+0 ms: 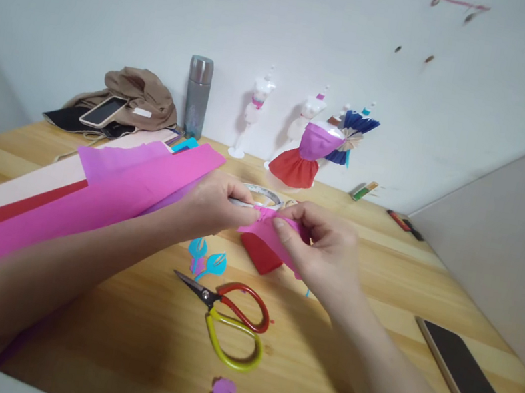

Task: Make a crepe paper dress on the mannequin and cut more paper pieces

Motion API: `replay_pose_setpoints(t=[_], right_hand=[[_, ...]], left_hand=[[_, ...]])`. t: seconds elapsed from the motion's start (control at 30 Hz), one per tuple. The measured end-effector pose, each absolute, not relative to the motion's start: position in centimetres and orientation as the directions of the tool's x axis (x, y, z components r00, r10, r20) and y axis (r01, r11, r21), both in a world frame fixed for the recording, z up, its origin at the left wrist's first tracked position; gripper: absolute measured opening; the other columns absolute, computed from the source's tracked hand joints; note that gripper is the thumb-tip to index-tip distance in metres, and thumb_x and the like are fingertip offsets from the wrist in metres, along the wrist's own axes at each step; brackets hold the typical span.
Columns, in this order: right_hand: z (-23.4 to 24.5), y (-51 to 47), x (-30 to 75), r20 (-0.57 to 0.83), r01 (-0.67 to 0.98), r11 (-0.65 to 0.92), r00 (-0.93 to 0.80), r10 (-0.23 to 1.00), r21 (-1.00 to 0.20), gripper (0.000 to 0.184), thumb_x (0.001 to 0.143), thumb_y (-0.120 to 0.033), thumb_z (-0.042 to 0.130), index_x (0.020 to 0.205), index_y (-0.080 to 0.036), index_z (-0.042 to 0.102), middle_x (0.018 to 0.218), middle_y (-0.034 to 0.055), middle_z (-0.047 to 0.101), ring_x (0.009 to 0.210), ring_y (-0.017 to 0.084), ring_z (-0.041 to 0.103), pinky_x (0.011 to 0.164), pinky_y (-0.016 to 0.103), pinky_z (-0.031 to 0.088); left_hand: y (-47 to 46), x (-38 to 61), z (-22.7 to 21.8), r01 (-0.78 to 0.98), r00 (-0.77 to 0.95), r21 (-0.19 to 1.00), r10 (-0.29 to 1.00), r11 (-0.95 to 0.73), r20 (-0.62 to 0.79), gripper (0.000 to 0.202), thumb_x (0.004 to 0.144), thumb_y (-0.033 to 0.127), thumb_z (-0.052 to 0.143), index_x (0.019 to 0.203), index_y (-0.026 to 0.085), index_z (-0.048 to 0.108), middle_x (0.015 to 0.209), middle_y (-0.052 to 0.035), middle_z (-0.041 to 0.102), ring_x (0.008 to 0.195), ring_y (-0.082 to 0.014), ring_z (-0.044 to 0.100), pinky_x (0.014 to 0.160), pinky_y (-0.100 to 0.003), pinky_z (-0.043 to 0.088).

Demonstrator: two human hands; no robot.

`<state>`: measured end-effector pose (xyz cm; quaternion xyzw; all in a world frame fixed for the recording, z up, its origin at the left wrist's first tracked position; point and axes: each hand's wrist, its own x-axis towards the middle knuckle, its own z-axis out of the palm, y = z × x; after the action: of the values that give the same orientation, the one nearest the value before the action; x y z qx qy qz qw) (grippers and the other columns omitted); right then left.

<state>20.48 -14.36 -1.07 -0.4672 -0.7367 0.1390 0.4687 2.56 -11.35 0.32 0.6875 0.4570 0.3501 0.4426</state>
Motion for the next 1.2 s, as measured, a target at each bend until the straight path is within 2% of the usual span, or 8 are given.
replay_pose_setpoints(t=[0.23, 0.47, 0.6, 0.8, 1.2], right_hand=[[-0.75, -14.58, 20.33, 0.536, 0.548, 0.508, -0.124, 0.835, -0.664, 0.017, 0.079, -0.028, 0.063, 0.063, -0.024, 0.059, 0.056, 0.0004, 0.059, 0.052, 0.015, 0.047, 0.052, 0.031, 0.036], [-0.6, -14.61, 20.78, 0.444, 0.478, 0.463, -0.161, 0.882, -0.746, 0.013, 0.079, -0.032, 0.065, 0.069, -0.023, 0.064, 0.062, 0.0008, 0.064, 0.054, 0.015, 0.053, 0.052, 0.031, 0.04], [-0.68, -14.41, 21.11, 0.458, 0.488, 0.463, -0.139, 0.878, -0.74, 0.011, 0.078, -0.029, 0.066, 0.069, -0.023, 0.065, 0.061, 0.0006, 0.064, 0.054, 0.016, 0.054, 0.052, 0.03, 0.041], [-0.75, -14.22, 21.04, 0.453, 0.46, 0.447, -0.106, 0.885, -0.767, 0.014, 0.075, -0.027, 0.069, 0.066, -0.023, 0.06, 0.058, 0.0, 0.063, 0.05, 0.014, 0.051, 0.048, 0.029, 0.038], [-0.73, -14.12, 20.67, 0.399, 0.436, 0.381, -0.053, 0.915, -0.815, 0.025, 0.072, -0.037, 0.073, 0.063, -0.025, 0.053, 0.055, -0.0006, 0.057, 0.048, 0.014, 0.047, 0.045, 0.03, 0.033]], left_hand=[[-11.2, 2.61, -0.12, 0.319, 0.32, 0.911, 0.934, -0.261, 0.155, 0.02, 0.067, 0.024, 0.062, 0.05, 0.016, 0.055, 0.042, 0.0079, 0.034, 0.045, -0.0055, 0.032, 0.046, -0.022, 0.022], [-11.25, 2.48, -0.03, 0.303, 0.337, 0.918, 0.93, -0.254, 0.146, 0.022, 0.067, 0.029, 0.064, 0.051, 0.016, 0.056, 0.044, 0.0074, 0.035, 0.046, -0.0058, 0.031, 0.046, -0.023, 0.022], [-11.25, 2.42, -0.01, 0.303, 0.338, 0.919, 0.93, -0.252, 0.144, 0.022, 0.068, 0.028, 0.063, 0.051, 0.016, 0.056, 0.044, 0.0074, 0.034, 0.045, -0.0056, 0.031, 0.046, -0.023, 0.021], [-11.42, 2.49, 0.16, 0.321, 0.339, 0.914, 0.931, -0.25, 0.136, 0.02, 0.067, 0.027, 0.062, 0.051, 0.016, 0.056, 0.044, 0.0072, 0.036, 0.045, -0.0057, 0.031, 0.045, -0.023, 0.021], [-11.42, 2.58, 0.1, 0.349, 0.338, 0.894, 0.927, -0.282, 0.16, 0.02, 0.068, 0.024, 0.064, 0.051, 0.016, 0.059, 0.044, 0.0069, 0.036, 0.045, -0.0061, 0.033, 0.045, -0.023, 0.021]])
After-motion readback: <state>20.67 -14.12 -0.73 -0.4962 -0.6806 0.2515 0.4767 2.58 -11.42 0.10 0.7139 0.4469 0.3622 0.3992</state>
